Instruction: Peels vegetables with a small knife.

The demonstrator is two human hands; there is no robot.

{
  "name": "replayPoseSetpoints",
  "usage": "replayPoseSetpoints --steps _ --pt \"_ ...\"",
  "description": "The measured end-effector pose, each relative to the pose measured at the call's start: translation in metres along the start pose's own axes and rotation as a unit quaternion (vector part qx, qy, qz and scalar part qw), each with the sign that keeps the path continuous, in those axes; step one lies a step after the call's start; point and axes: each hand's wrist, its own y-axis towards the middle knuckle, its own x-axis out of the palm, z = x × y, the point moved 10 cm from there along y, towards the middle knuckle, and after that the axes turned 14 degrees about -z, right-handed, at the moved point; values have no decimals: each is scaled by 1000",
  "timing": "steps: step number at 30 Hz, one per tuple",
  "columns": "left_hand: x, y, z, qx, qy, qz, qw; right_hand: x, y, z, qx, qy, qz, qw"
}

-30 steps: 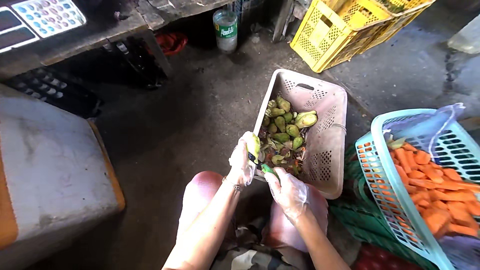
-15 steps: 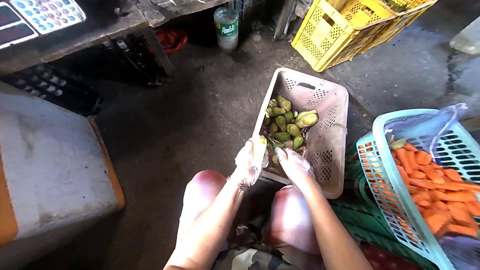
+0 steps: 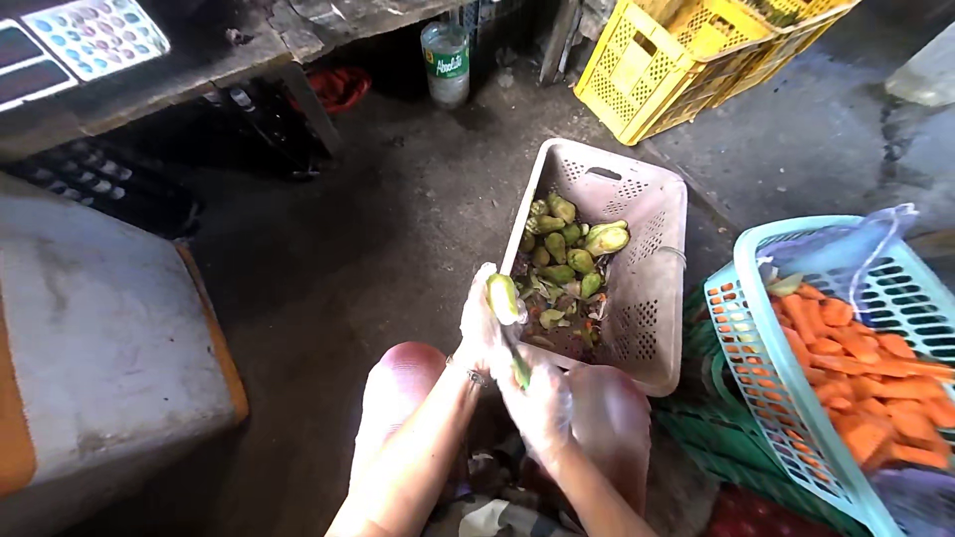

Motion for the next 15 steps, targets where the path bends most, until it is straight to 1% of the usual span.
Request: replayPoseSetpoints --steps 2,3,6,7,8,9,10,11,12,15 --pt "2 -2 -6 -21 -69 -25 997 7 -14 -11 -79 -8 43 996" --pt "5 -4 -8 -35 -88 -22 995 10 -19 -12 -110 2 40 993" --pt "8 -10 -4 -44 -72 -7 996 15 -32 -15 -175 32 -50 983" --pt "7 -9 -2 -43 -66 -1 997 11 -33 -11 -171 28 -63 983" --pt "6 -8 -2 -45 -60 4 997 2 -29 -4 -134 10 -58 989" --pt "6 -9 -1 -47 -45 9 998 -8 -21 7 -76 -22 -49 996" --pt "5 -10 0 -48 -23 19 998 -17 -12 18 -20 -48 -62 997" --pt "3 -10 1 -45 -9 20 999 -24 -5 24 13 -74 -75 994" --pt "2 -10 2 -40 -4 25 999 -30 -1 26 13 -102 -72 992" --pt "3 -11 4 -42 17 65 997 -34 -2 16 -37 -191 -42 980"
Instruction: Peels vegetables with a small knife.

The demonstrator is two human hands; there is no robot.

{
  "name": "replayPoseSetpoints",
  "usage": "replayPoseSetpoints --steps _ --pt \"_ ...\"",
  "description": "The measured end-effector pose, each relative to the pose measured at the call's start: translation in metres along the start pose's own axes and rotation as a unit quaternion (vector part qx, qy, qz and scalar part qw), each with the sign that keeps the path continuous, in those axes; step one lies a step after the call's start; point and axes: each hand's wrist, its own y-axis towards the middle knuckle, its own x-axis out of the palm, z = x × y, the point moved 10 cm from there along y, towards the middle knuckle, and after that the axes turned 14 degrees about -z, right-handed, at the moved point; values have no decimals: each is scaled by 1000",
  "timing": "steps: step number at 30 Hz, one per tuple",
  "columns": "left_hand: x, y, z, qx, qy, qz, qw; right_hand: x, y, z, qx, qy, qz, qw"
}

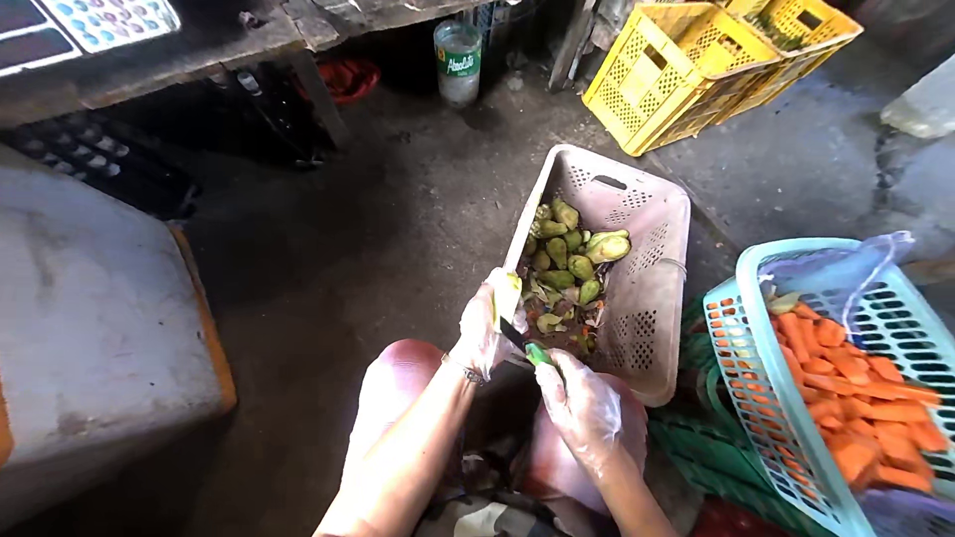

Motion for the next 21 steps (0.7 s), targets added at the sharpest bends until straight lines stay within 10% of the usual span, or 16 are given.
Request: replayPoseSetpoints --steps 21 --pt "10 1 -9 -8 101 -54 993 9 64 50 227 9 -215 950"
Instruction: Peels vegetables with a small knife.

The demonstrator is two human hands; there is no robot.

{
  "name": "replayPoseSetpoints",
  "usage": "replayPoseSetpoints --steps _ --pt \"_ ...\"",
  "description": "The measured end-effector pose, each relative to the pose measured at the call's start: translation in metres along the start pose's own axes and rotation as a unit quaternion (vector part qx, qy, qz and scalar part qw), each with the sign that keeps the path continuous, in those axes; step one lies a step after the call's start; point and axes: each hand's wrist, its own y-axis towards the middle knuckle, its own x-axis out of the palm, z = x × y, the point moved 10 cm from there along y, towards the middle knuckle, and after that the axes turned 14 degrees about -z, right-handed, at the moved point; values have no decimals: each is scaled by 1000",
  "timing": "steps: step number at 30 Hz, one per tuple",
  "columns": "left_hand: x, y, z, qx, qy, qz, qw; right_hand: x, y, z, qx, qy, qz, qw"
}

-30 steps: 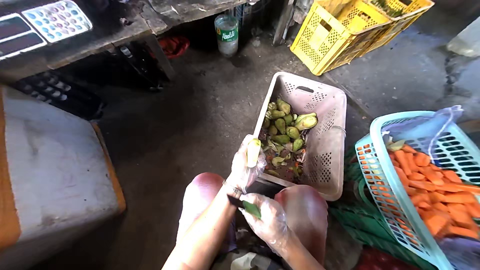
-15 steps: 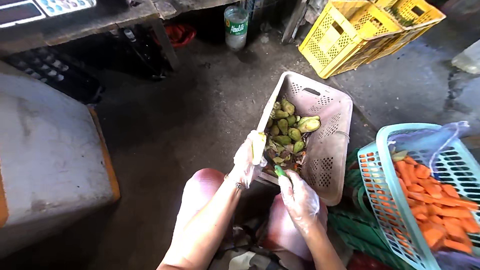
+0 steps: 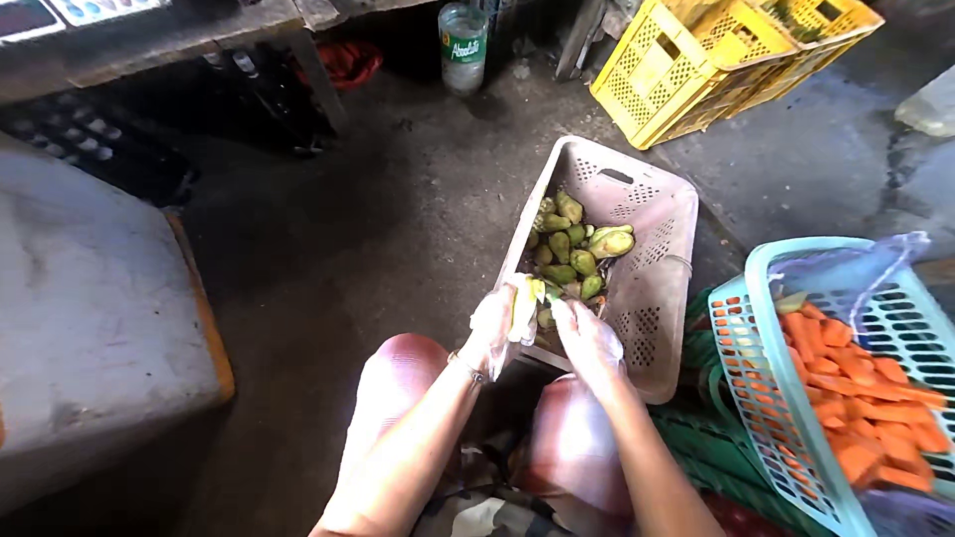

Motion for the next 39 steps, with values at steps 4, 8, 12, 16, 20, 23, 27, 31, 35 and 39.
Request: replayPoseSetpoints --steps 4,8,12,16,20,23,27,31,35,39 --pt "-1 -1 5 0 60 -1 998 -5 15 29 38 56 -16 998" --pt "-9 0 4 -5 34 35 999 -8 -5 33 25 75 16 997" --pt "-7 -1 8 12 24 45 999 -8 -41 5 -133 25 135 981" --pt "-4 -4 17 52 74 67 994 2 -50 -7 -156 -27 161 974" --pt "-9 -4 21 64 126 93 986 1 -39 -9 -109 -33 128 985" --pt "-16 -2 22 58 166 109 978 2 -25 -11 -54 -11 33 998" --pt "-17 -5 20 30 275 111 954 9 10 6 -4 59 -66 996" --pt "1 1 9 41 138 -52 988 29 38 40 38 51 -169 984" --pt "18 2 8 30 -15 -186 982 8 26 45 21 105 -102 989" --pt "21 -2 5 -11 -91 -109 990 -9 5 55 -13 200 16 980"
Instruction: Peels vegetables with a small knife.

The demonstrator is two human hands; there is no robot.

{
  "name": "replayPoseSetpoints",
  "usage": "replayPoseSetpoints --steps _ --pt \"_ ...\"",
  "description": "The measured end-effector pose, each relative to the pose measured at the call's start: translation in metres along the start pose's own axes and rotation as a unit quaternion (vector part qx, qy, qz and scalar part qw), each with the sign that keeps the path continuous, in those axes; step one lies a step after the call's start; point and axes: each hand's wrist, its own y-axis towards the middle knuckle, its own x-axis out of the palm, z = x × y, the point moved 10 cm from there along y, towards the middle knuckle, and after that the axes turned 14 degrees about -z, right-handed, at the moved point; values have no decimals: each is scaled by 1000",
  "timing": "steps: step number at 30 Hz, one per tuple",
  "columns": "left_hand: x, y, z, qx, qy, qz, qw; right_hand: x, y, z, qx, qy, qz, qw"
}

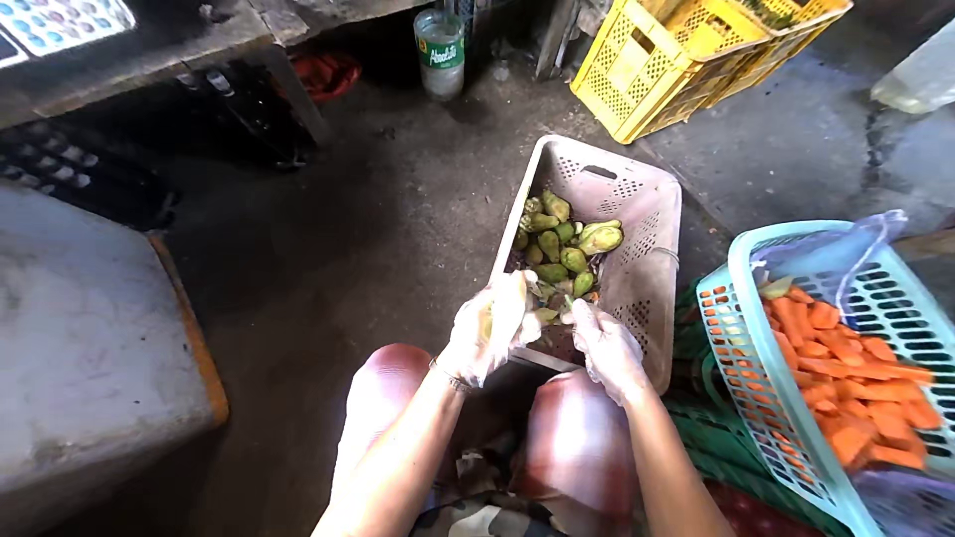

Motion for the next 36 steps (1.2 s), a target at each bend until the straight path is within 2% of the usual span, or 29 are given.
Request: replayPoseSetpoints --steps 2,5,7,9,11,14,16,19,21,24,32,36 --pt "2 1 2 6 -26 -1 1000 -2 -18 -6 -63 21 77 995" --pt "-1 6 5 39 -90 -47 994 13 -50 -28 -224 -38 172 959" --pt "-6 5 8 56 -104 -23 993 33 -65 -39 -283 -71 164 942" --pt "-13 3 11 65 -79 17 995 47 -73 -44 -299 -80 154 938" --pt "-18 1 14 85 -79 43 992 56 -80 -50 -304 -103 161 933" --pt "-23 2 16 110 -159 29 981 65 -90 -61 -309 -172 180 918" --pt "-30 1 15 117 -203 68 970 69 -91 -66 -295 -214 181 913" --pt "-37 -4 12 119 -208 141 961 71 -85 -67 -235 -240 129 933" --pt "-39 -6 12 117 -199 160 960 73 -80 -66 -200 -245 93 944" --pt "-38 -5 12 111 -204 145 962 74 -77 -67 -194 -241 88 947" --pt "-39 -8 15 111 -131 144 975 72 -76 -69 -214 -238 115 941" --pt "-40 -10 15 121 -91 140 979 77 -64 -65 -169 -208 62 961"
